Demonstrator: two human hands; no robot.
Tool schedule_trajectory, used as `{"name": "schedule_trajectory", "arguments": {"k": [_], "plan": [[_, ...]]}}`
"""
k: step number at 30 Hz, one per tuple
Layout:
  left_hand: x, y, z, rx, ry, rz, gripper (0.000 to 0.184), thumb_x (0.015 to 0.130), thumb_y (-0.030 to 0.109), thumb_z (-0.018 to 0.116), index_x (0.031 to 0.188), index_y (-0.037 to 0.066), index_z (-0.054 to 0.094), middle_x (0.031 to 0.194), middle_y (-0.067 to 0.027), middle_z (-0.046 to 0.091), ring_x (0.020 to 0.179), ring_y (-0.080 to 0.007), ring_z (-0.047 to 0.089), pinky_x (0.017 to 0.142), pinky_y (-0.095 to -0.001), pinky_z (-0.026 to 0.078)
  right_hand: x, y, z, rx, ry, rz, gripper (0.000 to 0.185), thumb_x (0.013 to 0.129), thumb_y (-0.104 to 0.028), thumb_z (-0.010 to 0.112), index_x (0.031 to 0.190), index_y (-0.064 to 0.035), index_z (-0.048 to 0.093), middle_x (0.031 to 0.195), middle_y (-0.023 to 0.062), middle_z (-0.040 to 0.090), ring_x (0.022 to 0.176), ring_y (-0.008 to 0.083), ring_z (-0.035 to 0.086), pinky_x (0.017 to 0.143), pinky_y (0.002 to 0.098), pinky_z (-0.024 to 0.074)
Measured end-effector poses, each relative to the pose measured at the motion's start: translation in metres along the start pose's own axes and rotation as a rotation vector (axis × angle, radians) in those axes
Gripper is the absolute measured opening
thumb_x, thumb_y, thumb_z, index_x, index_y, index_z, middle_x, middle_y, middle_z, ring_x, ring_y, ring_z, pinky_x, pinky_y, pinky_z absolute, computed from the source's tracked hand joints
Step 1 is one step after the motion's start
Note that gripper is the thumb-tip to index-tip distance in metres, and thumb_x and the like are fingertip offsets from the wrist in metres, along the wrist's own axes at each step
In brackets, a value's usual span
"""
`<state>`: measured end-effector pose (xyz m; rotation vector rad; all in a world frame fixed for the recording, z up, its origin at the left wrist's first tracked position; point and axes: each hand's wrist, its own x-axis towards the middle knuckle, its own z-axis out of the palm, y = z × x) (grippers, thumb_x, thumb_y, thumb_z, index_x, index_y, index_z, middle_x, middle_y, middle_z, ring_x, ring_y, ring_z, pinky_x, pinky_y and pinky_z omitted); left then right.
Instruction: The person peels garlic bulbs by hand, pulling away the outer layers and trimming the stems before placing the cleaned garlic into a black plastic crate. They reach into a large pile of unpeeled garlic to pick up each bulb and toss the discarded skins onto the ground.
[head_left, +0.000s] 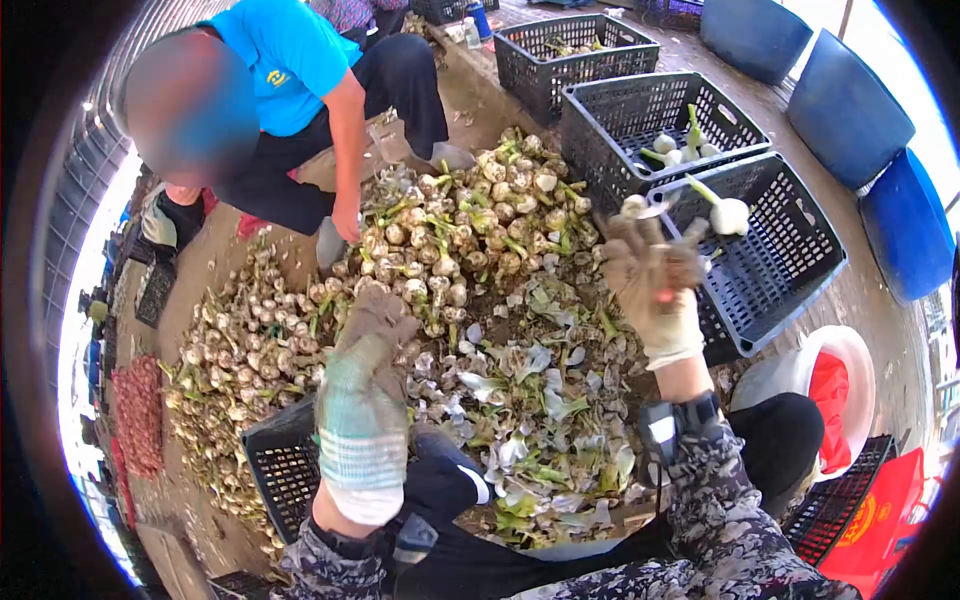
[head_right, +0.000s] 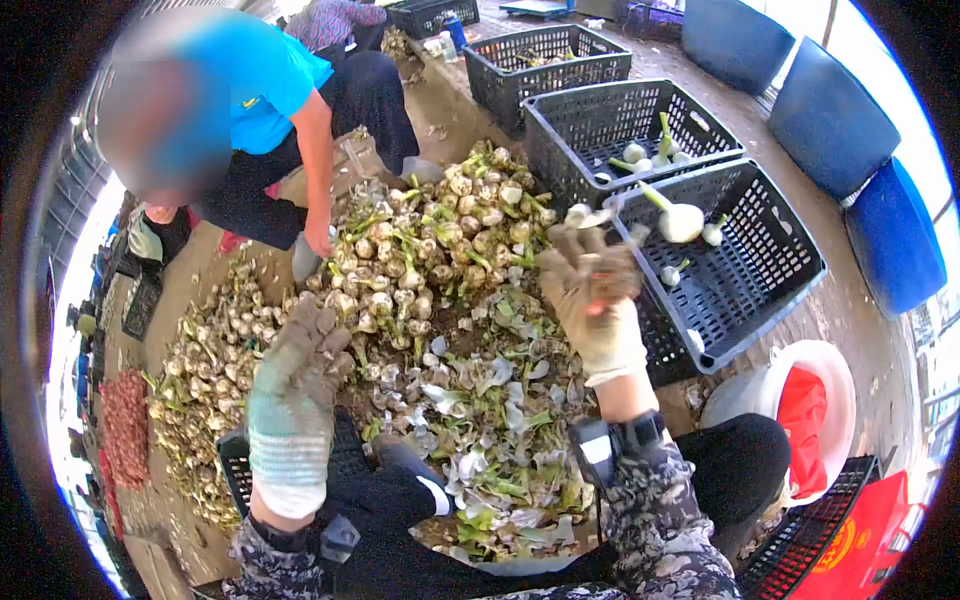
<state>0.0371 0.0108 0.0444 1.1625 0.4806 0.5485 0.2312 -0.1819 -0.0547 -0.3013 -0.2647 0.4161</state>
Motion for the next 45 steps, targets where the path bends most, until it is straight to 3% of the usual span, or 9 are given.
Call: {"name": "schedule_trajectory", "arguments": {"k": [7, 11, 16, 21, 34, 36, 39, 43, 45], "plan": [[0.005, -0.009, -0.001, -0.007, 0.041, -0.329, 0.065, 0.075, 0.019, 0.067, 0.131, -0.002, 0.040, 0.122, -0.0129, 0.053, 0.108, -0.0238, 0.053, 0.092, -0.0326, 0.040, 0.081, 0.124, -0.198, -1.390, 0.590, 0.536, 0.017, 0.083, -0.011, 0.053, 0.092, 0.0002, 0.061, 0.074, 0.0096, 0.061, 0.063, 0.0193, 0.058, 0.054, 0.0294, 0.0432], [0.020, -0.007, -0.007, -0.065, 0.078, -0.506, 0.062, 0.075, 0.014, 0.065, 0.131, 0.000, 0.041, 0.124, -0.0165, 0.052, 0.112, -0.0303, 0.052, 0.093, -0.0376, 0.041, 0.137, 0.179, -0.233, -1.319, 0.742, 0.658, 0.024, 0.086, -0.024, 0.046, 0.094, -0.0112, 0.064, 0.090, 0.0062, 0.064, 0.084, 0.0181, 0.060, 0.069, 0.0316, 0.0466], [0.019, 0.004, 0.001, -0.076, 0.062, -0.419, 0.061, 0.083, 0.018, 0.060, 0.134, -0.006, 0.036, 0.122, -0.0173, 0.052, 0.109, -0.0231, 0.052, 0.093, -0.0330, 0.040, 0.151, 0.194, -0.244, -2.536, 0.019, 0.748, 0.012, 0.088, -0.017, 0.052, 0.087, -0.0119, 0.062, 0.097, 0.0060, 0.062, 0.089, 0.0182, 0.061, 0.063, 0.0302, 0.0498], [0.008, 0.007, -0.004, -0.034, 0.007, -0.478, 0.070, 0.080, 0.022, 0.063, 0.137, -0.003, 0.032, 0.132, -0.0164, 0.045, 0.119, -0.0283, 0.046, 0.105, -0.0375, 0.030, 0.078, 0.164, -0.179, 0.023, 0.305, 0.525, 0.019, 0.087, -0.017, 0.055, 0.102, -0.0043, 0.056, 0.091, 0.0099, 0.060, 0.076, 0.0225, 0.062, 0.062, 0.0314, 0.0511], [-0.010, 0.005, -0.007, -0.263, -0.317, -0.495, 0.053, 0.088, 0.037, 0.057, 0.126, 0.002, 0.044, 0.103, -0.0116, 0.060, 0.078, -0.0229, 0.063, 0.064, -0.0329, 0.053, -0.016, 0.028, 0.090, -0.869, -0.327, 0.205, 0.058, 0.074, -0.027, 0.074, 0.118, 0.0042, 0.052, 0.101, 0.0071, 0.062, 0.086, 0.0129, 0.059, 0.075, 0.0267, 0.0485], [-0.008, 0.001, -0.007, -0.190, -0.337, -0.359, 0.063, 0.083, 0.038, 0.064, 0.128, 0.002, 0.041, 0.102, -0.0150, 0.061, 0.084, -0.0281, 0.063, 0.069, -0.0371, 0.054, -0.020, 0.038, 0.076, -0.854, -0.397, 0.046, 0.064, 0.073, -0.033, 0.075, 0.120, 0.0024, 0.050, 0.105, 0.0085, 0.061, 0.092, 0.0159, 0.059, 0.078, 0.0292, 0.0487], [-0.011, -0.006, 0.002, 0.137, -0.244, 0.012, 0.062, 0.075, 0.014, 0.074, 0.127, 0.001, 0.043, 0.106, -0.0107, 0.060, 0.093, -0.0193, 0.060, 0.079, -0.0334, 0.051, -0.036, 0.047, 0.072, -0.208, 0.011, 0.476, 0.048, 0.078, -0.022, 0.072, 0.114, 0.0012, 0.050, 0.094, 0.0073, 0.058, 0.080, 0.0160, 0.059, 0.068, 0.0268, 0.0490], [-0.015, -0.010, 0.006, 0.444, -0.224, 0.340, 0.067, 0.067, 0.012, 0.080, 0.124, 0.001, 0.047, 0.112, -0.0115, 0.056, 0.099, -0.0192, 0.057, 0.083, -0.0304, 0.048, -0.057, 0.052, 0.089, -0.514, -0.138, 0.395, 0.051, 0.078, -0.037, 0.072, 0.106, -0.0010, 0.050, 0.086, 0.0003, 0.053, 0.079, 0.0108, 0.055, 0.065, 0.0222, 0.0439], [-0.008, -0.013, 0.002, 0.876, -0.238, 0.770, 0.073, 0.059, 0.010, 0.083, 0.123, 0.001, 0.048, 0.116, -0.0167, 0.053, 0.101, -0.0295, 0.057, 0.083, -0.0349, 0.048, -0.057, 0.057, 0.101, -0.722, -0.080, 0.300, 0.027, 0.084, -0.019, 0.064, 0.102, -0.0022, 0.053, 0.088, -0.0007, 0.055, 0.079, 0.0082, 0.054, 0.067, 0.0216, 0.0445]]}}
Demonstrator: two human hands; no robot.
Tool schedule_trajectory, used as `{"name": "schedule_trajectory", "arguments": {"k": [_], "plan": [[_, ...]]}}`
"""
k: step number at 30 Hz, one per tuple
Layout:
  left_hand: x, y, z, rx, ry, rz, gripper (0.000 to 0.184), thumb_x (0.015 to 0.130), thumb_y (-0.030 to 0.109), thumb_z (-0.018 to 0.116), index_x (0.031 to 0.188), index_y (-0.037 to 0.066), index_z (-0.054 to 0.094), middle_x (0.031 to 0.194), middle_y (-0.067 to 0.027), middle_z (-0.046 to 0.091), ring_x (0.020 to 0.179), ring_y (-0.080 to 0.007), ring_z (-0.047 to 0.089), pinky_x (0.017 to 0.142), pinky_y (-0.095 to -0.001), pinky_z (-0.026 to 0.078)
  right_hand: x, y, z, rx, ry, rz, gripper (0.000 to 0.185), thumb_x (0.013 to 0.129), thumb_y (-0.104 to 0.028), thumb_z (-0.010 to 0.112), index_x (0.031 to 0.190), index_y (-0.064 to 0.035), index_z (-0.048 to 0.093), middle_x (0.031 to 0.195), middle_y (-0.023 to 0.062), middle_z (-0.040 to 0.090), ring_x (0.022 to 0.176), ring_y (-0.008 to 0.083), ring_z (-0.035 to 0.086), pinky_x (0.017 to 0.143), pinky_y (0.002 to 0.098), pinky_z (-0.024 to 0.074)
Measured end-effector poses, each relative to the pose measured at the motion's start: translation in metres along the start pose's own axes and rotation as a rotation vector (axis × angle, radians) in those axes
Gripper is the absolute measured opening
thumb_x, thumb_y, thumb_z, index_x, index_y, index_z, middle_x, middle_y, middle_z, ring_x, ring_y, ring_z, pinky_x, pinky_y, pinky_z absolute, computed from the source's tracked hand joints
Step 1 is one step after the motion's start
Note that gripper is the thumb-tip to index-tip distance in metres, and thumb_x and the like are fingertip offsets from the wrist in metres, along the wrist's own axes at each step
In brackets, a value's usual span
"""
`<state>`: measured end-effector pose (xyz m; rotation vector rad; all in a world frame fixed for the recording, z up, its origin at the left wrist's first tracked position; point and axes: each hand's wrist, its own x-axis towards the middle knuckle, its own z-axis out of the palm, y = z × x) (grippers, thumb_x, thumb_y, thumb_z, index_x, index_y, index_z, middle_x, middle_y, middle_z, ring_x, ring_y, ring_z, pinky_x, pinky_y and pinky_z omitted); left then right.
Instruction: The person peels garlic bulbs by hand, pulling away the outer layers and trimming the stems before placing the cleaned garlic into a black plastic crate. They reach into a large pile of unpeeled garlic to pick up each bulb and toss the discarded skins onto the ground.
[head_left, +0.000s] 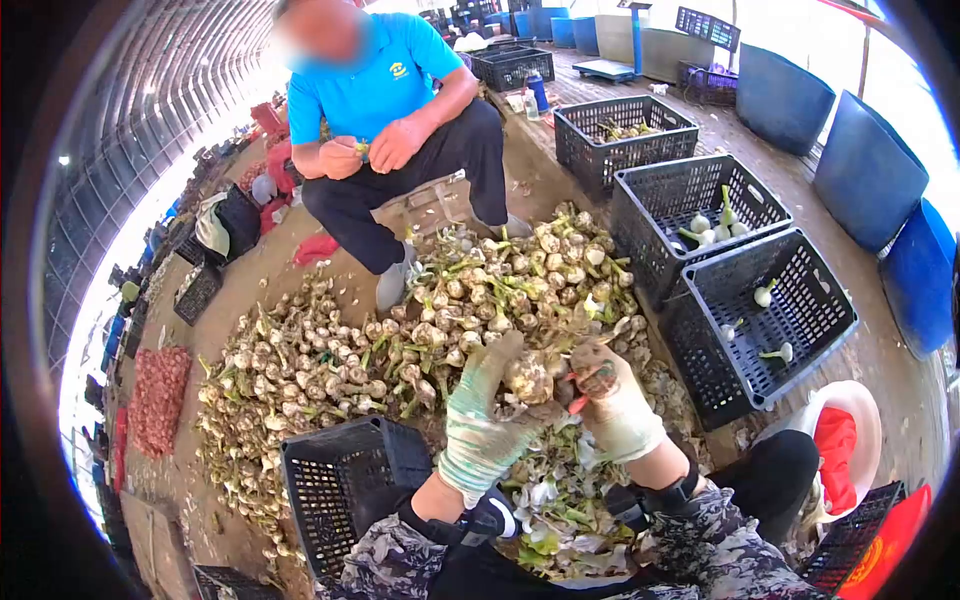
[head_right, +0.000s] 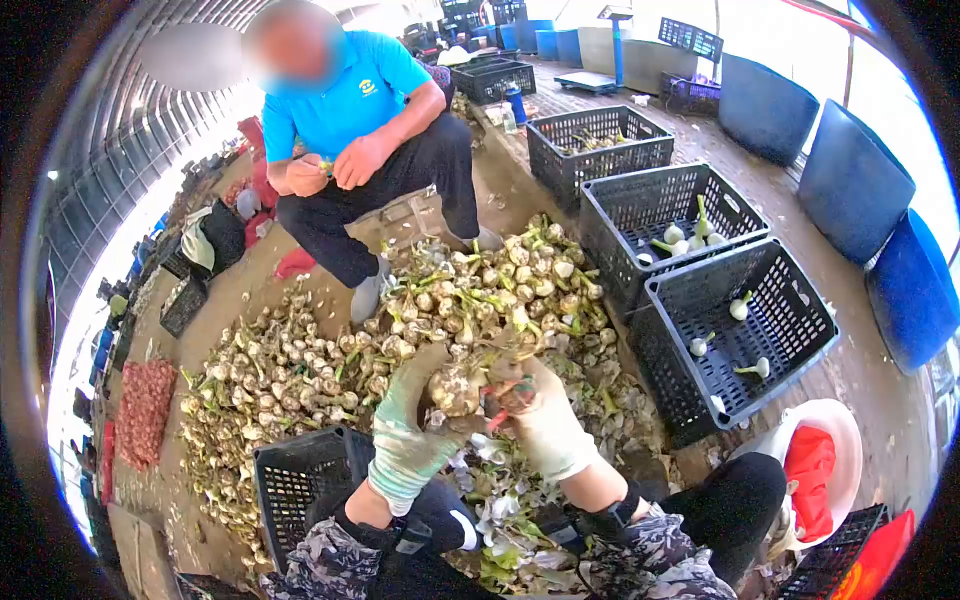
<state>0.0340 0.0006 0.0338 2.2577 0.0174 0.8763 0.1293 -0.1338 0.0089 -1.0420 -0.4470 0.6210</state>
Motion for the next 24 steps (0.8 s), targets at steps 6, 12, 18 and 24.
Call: {"name": "schedule_trajectory", "arguments": {"k": [6, 12, 18, 24], "plan": [[0.001, 0.003, -0.002, 0.021, 0.005, -0.018, 0.074, 0.057, 0.012, 0.083, 0.122, 0.003, 0.050, 0.112, -0.0164, 0.054, 0.100, -0.0318, 0.057, 0.083, -0.0357, 0.048, 0.001, -0.002, 0.013, 0.093, 0.031, 0.041, 0.041, 0.079, -0.020, 0.071, 0.109, 0.0002, 0.052, 0.094, 0.0034, 0.060, 0.082, 0.0095, 0.056, 0.072, 0.0234, 0.0457], [0.007, 0.010, -0.003, 0.086, 0.005, 0.020, 0.076, 0.054, 0.017, 0.086, 0.121, 0.005, 0.052, 0.114, -0.0170, 0.053, 0.097, -0.0335, 0.057, 0.080, -0.0382, 0.049, 0.002, -0.003, 0.000, 0.318, -0.092, 0.104, 0.051, 0.081, -0.023, 0.068, 0.119, 0.0012, 0.045, 0.096, 0.0042, 0.057, 0.086, 0.0119, 0.057, 0.066, 0.0237, 0.0490], [0.008, 0.010, 0.001, 0.023, 0.006, -0.012, 0.077, 0.052, 0.017, 0.087, 0.121, 0.006, 0.053, 0.113, -0.0149, 0.054, 0.098, -0.0309, 0.057, 0.083, -0.0362, 0.048, 0.009, -0.001, 0.001, 0.232, -0.059, 0.111, 0.050, 0.080, -0.016, 0.069, 0.118, 0.0040, 0.046, 0.098, 0.0093, 0.062, 0.081, 0.0152, 0.062, 0.072, 0.0269, 0.0517], [0.010, 0.013, 0.007, 0.026, 0.011, 0.008, 0.075, 0.052, 0.016, 0.087, 0.119, 0.005, 0.054, 0.113, -0.0135, 0.054, 0.099, -0.0293, 0.057, 0.083, -0.0355, 0.049, 0.008, 0.009, -0.010, 0.444, -0.100, 0.072, 0.055, 0.077, -0.019, 0.074, 0.118, 0.0042, 0.045, 0.096, 0.0074, 0.061, 0.087, 0.0148, 0.060, 0.080, 0.0266, 0.0483]]}}
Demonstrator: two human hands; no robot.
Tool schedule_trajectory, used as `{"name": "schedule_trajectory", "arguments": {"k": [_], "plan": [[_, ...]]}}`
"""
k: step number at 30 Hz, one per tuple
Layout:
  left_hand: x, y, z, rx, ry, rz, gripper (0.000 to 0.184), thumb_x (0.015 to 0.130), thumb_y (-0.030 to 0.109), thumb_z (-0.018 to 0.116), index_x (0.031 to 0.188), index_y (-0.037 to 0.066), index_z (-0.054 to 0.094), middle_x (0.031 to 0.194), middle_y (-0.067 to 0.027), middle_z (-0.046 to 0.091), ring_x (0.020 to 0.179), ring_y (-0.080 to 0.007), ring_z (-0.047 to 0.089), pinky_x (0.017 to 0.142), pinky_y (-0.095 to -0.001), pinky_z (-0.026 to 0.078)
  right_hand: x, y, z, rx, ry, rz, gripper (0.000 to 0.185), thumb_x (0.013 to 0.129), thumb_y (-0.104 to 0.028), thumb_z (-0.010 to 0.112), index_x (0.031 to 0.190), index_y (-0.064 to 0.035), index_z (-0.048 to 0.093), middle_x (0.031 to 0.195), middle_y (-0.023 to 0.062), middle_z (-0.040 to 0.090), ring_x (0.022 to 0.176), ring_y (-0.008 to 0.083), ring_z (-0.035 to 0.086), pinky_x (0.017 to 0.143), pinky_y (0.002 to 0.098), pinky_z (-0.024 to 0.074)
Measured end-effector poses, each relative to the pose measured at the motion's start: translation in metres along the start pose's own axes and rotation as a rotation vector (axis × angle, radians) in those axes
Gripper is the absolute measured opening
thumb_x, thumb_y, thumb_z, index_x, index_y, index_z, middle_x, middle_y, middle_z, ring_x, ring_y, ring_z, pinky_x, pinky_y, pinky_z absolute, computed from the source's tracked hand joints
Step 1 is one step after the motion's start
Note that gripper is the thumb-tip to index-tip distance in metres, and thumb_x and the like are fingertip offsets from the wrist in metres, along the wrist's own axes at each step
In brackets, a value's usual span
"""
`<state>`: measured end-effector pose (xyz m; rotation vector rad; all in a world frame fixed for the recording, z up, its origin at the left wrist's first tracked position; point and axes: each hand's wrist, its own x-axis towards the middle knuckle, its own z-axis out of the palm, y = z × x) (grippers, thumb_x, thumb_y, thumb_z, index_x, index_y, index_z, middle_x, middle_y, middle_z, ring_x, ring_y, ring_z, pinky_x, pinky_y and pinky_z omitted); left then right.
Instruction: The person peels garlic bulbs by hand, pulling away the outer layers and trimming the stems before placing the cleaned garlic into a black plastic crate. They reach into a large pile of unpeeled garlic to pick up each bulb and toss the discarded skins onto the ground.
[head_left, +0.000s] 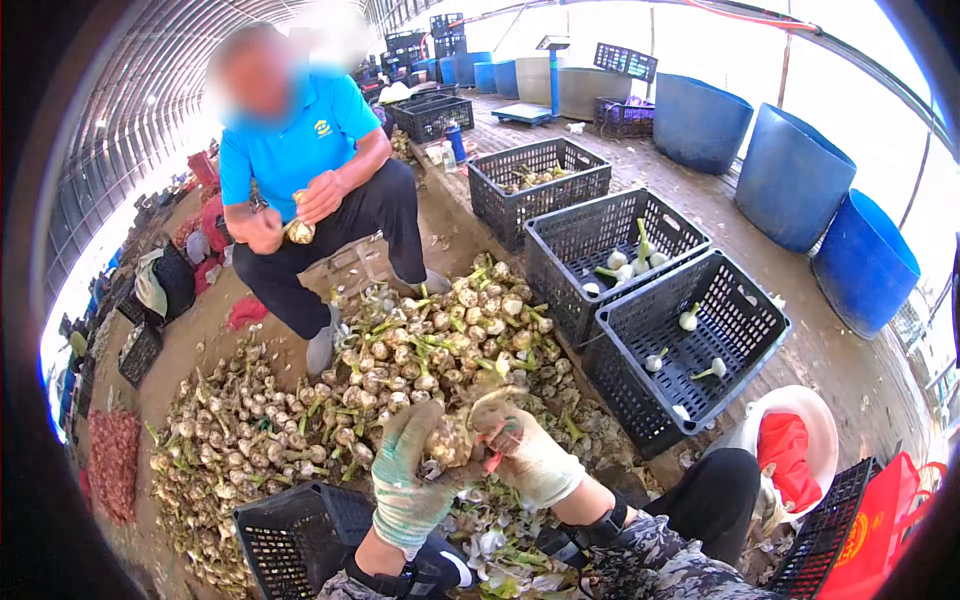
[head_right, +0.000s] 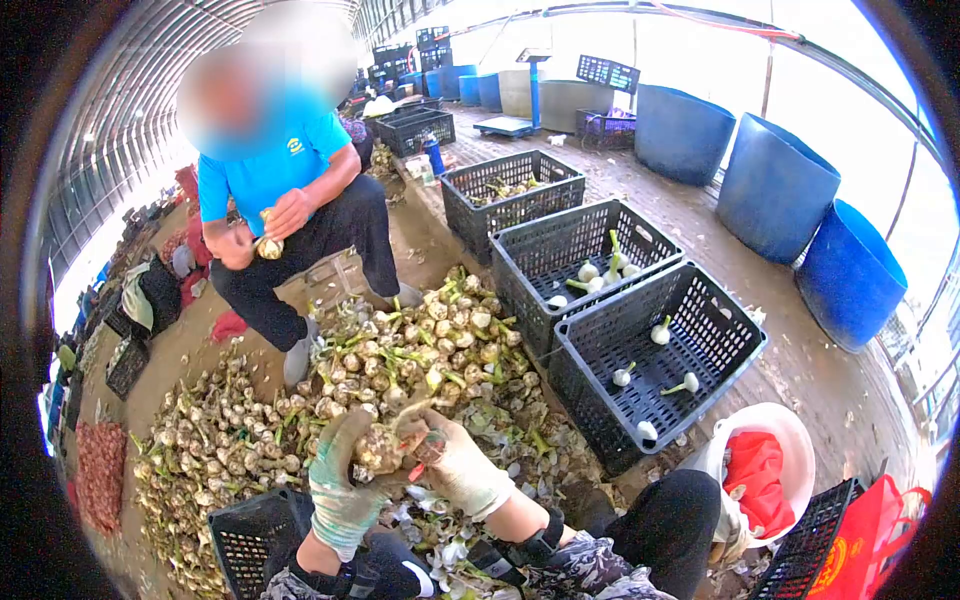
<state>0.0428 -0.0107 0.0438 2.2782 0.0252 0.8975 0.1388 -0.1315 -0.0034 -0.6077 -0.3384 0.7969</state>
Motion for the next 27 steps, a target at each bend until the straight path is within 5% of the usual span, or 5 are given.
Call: {"name": "schedule_trajectory", "arguments": {"k": [9, 15, 21, 24, 27], "plan": [[0.000, 0.000, 0.001, -0.007, -0.029, 0.000, 0.067, 0.060, 0.018, 0.083, 0.117, 0.003, 0.052, 0.110, -0.0136, 0.056, 0.098, -0.0267, 0.058, 0.083, -0.0336, 0.047, -0.004, -0.006, 0.009, -0.032, 0.025, 0.064, 0.043, 0.080, -0.017, 0.070, 0.113, 0.0014, 0.049, 0.093, 0.0066, 0.062, 0.079, 0.0116, 0.060, 0.068, 0.0229, 0.0488], [0.009, -0.006, -0.008, -1.405, 0.073, -0.894, 0.046, 0.067, 0.001, 0.052, 0.114, 0.000, 0.049, 0.100, -0.0141, 0.058, 0.088, -0.0287, 0.062, 0.077, -0.0389, 0.055, -0.006, -0.031, -0.002, -0.201, -0.043, -0.117, 0.037, 0.084, -0.021, 0.064, 0.110, 0.0006, 0.051, 0.096, 0.0038, 0.058, 0.082, 0.0095, 0.056, 0.067, 0.0207, 0.0444], [-0.013, -0.030, 0.006, -1.195, -0.389, -0.964, 0.014, 0.077, 0.009, 0.067, 0.090, 0.006, 0.065, 0.091, -0.0094, 0.063, 0.076, -0.0193, 0.062, 0.064, -0.0339, 0.053, -0.020, -0.057, -0.014, -0.615, -0.111, -0.072, 0.054, 0.087, -0.045, 0.058, 0.118, -0.0027, 0.045, 0.102, 0.0025, 0.053, 0.093, 0.0085, 0.050, 0.078, 0.0247, 0.0424], [-0.003, 0.015, 0.024, -0.120, -0.151, 0.161, 0.040, 0.058, 0.018, 0.083, 0.092, 0.006, 0.064, 0.087, -0.0134, 0.060, 0.077, -0.0279, 0.061, 0.067, -0.0366, 0.051, -0.036, -0.051, -0.017, -0.685, -0.145, 0.044, 0.065, 0.086, -0.047, 0.059, 0.127, -0.0015, 0.038, 0.104, 0.0028, 0.051, 0.095, 0.0100, 0.049, 0.084, 0.0263, 0.0401], [-0.009, 0.021, 0.028, -0.172, -0.245, 0.130, 0.040, 0.057, 0.017, 0.083, 0.091, 0.006, 0.064, 0.089, -0.0136, 0.059, 0.079, -0.0299, 0.060, 0.068, -0.0371, 0.050, -0.051, -0.036, -0.031, -0.618, -0.241, 0.191, 0.071, 0.088, -0.042, 0.058, 0.139, -0.0050, 0.026, 0.103, -0.0006, 0.050, 0.101, 0.0080, 0.047, 0.088, 0.0262, 0.0377]]}}
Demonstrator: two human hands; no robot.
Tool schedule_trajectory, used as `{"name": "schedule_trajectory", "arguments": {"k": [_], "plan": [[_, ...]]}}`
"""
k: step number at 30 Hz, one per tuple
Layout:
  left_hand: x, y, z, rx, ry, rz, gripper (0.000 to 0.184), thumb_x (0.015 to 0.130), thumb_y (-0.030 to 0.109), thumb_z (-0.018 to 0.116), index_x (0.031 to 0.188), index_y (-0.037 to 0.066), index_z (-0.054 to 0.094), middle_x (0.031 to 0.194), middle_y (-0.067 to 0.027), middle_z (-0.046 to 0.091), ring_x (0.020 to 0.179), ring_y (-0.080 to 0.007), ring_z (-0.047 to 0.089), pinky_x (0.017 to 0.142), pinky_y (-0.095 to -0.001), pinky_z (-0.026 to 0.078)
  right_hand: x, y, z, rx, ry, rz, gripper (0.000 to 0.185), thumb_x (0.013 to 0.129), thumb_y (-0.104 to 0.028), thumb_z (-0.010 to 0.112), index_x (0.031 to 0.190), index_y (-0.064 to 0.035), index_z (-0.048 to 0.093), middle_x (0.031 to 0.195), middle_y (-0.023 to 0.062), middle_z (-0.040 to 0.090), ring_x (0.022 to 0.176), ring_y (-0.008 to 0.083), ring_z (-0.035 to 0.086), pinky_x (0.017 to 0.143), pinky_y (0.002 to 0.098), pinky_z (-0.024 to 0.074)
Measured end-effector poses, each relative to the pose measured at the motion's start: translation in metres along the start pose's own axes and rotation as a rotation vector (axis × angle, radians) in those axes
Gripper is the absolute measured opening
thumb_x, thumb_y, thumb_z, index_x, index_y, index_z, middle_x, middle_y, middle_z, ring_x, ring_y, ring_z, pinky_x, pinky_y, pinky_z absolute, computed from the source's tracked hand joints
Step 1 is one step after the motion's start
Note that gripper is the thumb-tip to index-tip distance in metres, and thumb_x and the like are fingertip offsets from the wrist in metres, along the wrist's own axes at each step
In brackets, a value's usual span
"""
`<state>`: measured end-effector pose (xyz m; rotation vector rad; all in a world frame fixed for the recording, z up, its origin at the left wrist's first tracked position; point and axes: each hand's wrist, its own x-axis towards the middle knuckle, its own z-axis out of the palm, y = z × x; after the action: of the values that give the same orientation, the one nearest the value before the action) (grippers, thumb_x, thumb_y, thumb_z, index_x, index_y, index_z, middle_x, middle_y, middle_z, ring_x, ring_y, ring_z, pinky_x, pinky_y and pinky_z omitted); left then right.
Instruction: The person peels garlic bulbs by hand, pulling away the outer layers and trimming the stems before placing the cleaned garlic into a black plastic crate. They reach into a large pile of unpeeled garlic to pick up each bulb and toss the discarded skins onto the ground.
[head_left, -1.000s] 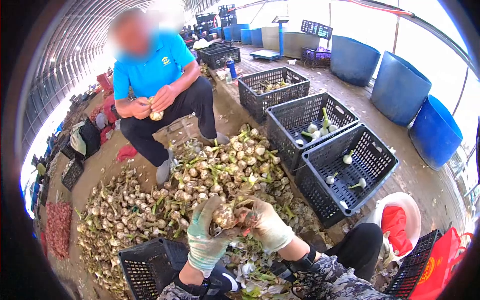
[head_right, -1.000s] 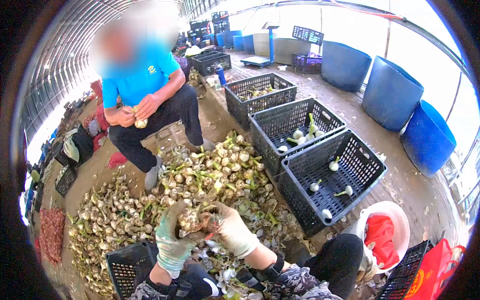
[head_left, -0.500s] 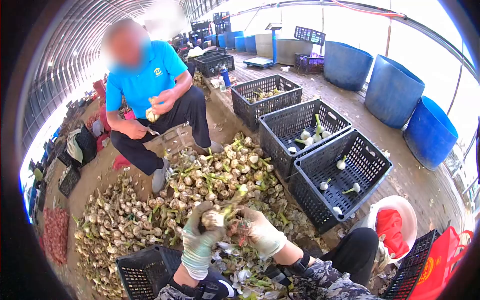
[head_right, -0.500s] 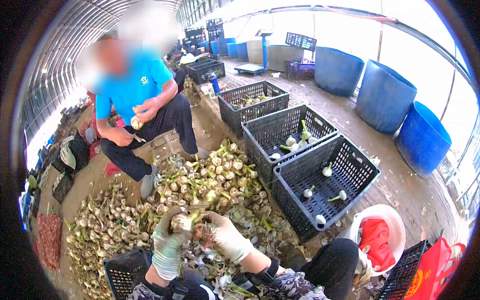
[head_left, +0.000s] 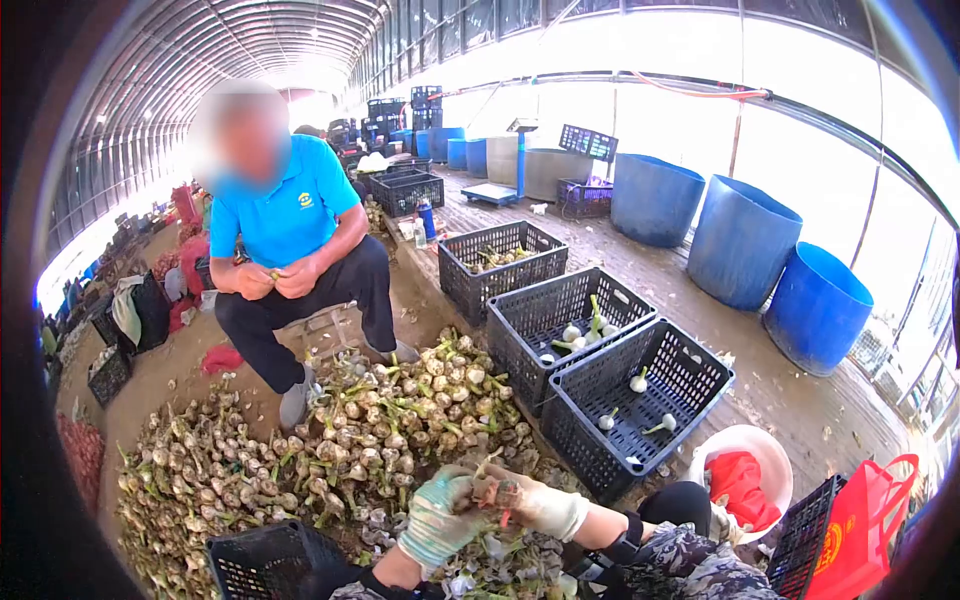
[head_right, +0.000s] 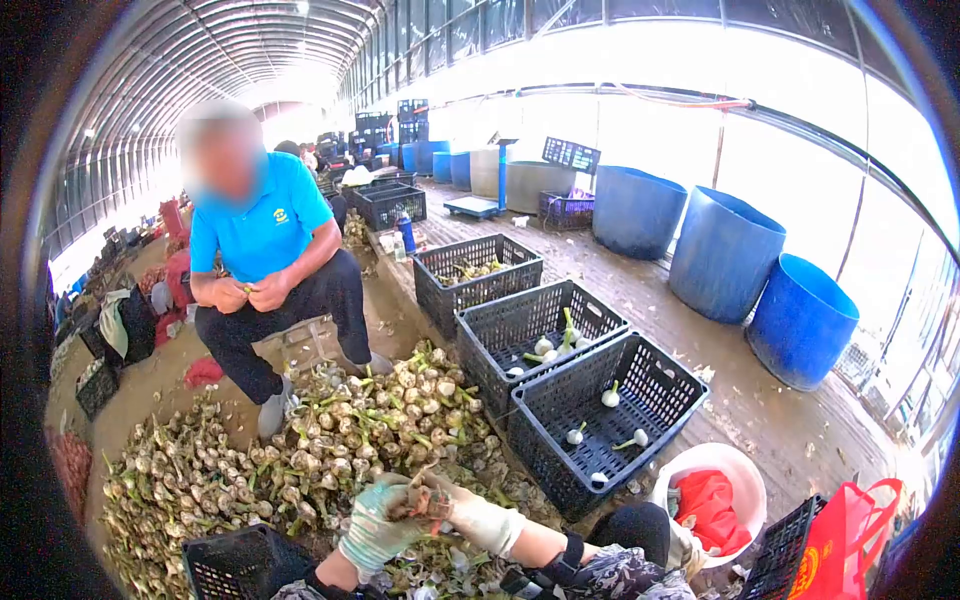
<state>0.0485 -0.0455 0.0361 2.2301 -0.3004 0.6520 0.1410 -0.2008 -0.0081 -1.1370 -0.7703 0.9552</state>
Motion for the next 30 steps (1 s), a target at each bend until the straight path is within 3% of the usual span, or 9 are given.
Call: {"name": "schedule_trajectory", "arguments": {"k": [2, 7, 10, 12, 14, 17, 21, 25, 30], "plan": [[-0.005, 0.008, 0.000, -0.004, -0.006, -0.024, 0.041, 0.057, 0.015, 0.082, 0.092, 0.005, 0.064, 0.092, -0.0135, 0.059, 0.081, -0.0301, 0.060, 0.069, -0.0367, 0.050, -0.012, -0.022, 0.020, 0.181, 0.084, 0.135, 0.071, 0.090, -0.037, 0.056, 0.143, -0.0070, 0.021, 0.111, -0.0025, 0.052, 0.104, 0.0061, 0.047, 0.090, 0.0267, 0.0371], [-0.011, 0.023, -0.005, 0.096, 0.058, 0.052, 0.044, 0.057, 0.012, 0.080, 0.097, 0.005, 0.064, 0.093, -0.0135, 0.059, 0.082, -0.0307, 0.060, 0.069, -0.0377, 0.050, -0.019, -0.008, 0.021, 0.078, 0.094, 0.131, 0.047, 0.089, -0.033, 0.058, 0.128, -0.0088, 0.045, 0.114, -0.0022, 0.055, 0.104, 0.0083, 0.049, 0.090, 0.0281, 0.0367], [-0.009, 0.017, -0.003, 0.144, 0.037, 0.159, 0.044, 0.061, 0.011, 0.076, 0.103, 0.006, 0.063, 0.092, -0.0130, 0.061, 0.082, -0.0325, 0.061, 0.070, -0.0390, 0.050, -0.016, 0.001, 0.018, 0.243, 0.131, 0.220, 0.042, 0.086, -0.011, 0.057, 0.126, -0.0054, 0.046, 0.127, 0.0064, 0.049, 0.115, 0.0225, 0.047, 0.097, 0.0314, 0.0374], [-0.015, 0.010, 0.002, 0.228, 0.040, 0.172, 0.041, 0.064, 0.012, 0.074, 0.102, 0.006, 0.063, 0.091, -0.0129, 0.062, 0.079, -0.0335, 0.061, 0.069, -0.0395, 0.050, -0.006, 0.026, 0.014, 0.805, 0.210, 0.241, 0.046, 0.079, 0.006, 0.058, 0.123, -0.0044, 0.049, 0.125, 0.0100, 0.049, 0.114, 0.0268, 0.048, 0.095, 0.0342, 0.0396], [-0.019, 0.002, 0.006, 0.235, 0.072, 0.179, 0.037, 0.064, 0.012, 0.073, 0.099, 0.006, 0.064, 0.090, -0.0127, 0.062, 0.077, -0.0335, 0.061, 0.068, -0.0400, 0.050, -0.005, 0.041, 0.016, 0.594, 0.173, 0.129, 0.043, 0.079, 0.009, 0.055, 0.120, -0.0055, 0.051, 0.124, 0.0111, 0.050, 0.113, 0.0265, 0.049, 0.092, 0.0354, 0.0415], [-0.015, 0.004, 0.007, 0.286, 0.072, 0.193, 0.029, 0.065, 0.011, 0.072, 0.093, 0.006, 0.065, 0.086, -0.0119, 0.062, 0.073, -0.0331, 0.060, 0.062, -0.0400, 0.048, -0.003, 0.047, 0.007, 0.388, 0.076, 0.095, 0.035, 0.086, 0.000, 0.050, 0.120, -0.0080, 0.052, 0.123, 0.0089, 0.050, 0.110, 0.0221, 0.049, 0.091, 0.0351, 0.0417], [-0.008, 0.004, 0.010, 0.301, -0.023, 0.049, 0.032, 0.062, 0.012, 0.073, 0.092, 0.006, 0.064, 0.085, -0.0111, 0.061, 0.069, -0.0313, 0.059, 0.060, -0.0394, 0.047, 0.001, 0.035, 0.006, 0.567, 0.098, 0.131, 0.040, 0.089, -0.028, 0.059, 0.125, -0.0117, 0.050, 0.103, -0.0021, 0.059, 0.085, 0.0058, 0.055, 0.061, 0.0193, 0.0426], [0.000, 0.012, 0.015, 0.388, -0.016, 0.141, 0.041, 0.058, 0.013, 0.075, 0.097, 0.004, 0.062, 0.091, -0.0123, 0.060, 0.075, -0.0331, 0.059, 0.064, -0.0409, 0.047, -0.006, 0.027, -0.001, 0.520, 0.083, 0.105, 0.048, 0.089, -0.035, 0.059, 0.127, -0.0082, 0.048, 0.111, -0.0023, 0.058, 0.083, 0.0062, 0.055, 0.060, 0.0187, 0.0415], [-0.001, 0.006, 0.018, 0.442, -0.131, 0.201, 0.044, 0.058, 0.014, 0.073, 0.098, 0.002, 0.060, 0.098, -0.0151, 0.058, 0.080, -0.0342, 0.059, 0.069, -0.0426, 0.047, -0.013, 0.057, -0.005, 0.585, 0.127, 0.022, 0.021, 0.090, -0.020, 0.057, 0.108, -0.0085, 0.056, 0.105, 0.0004, 0.057, 0.089, 0.0065, 0.051, 0.072, 0.0199, 0.0425]]}}
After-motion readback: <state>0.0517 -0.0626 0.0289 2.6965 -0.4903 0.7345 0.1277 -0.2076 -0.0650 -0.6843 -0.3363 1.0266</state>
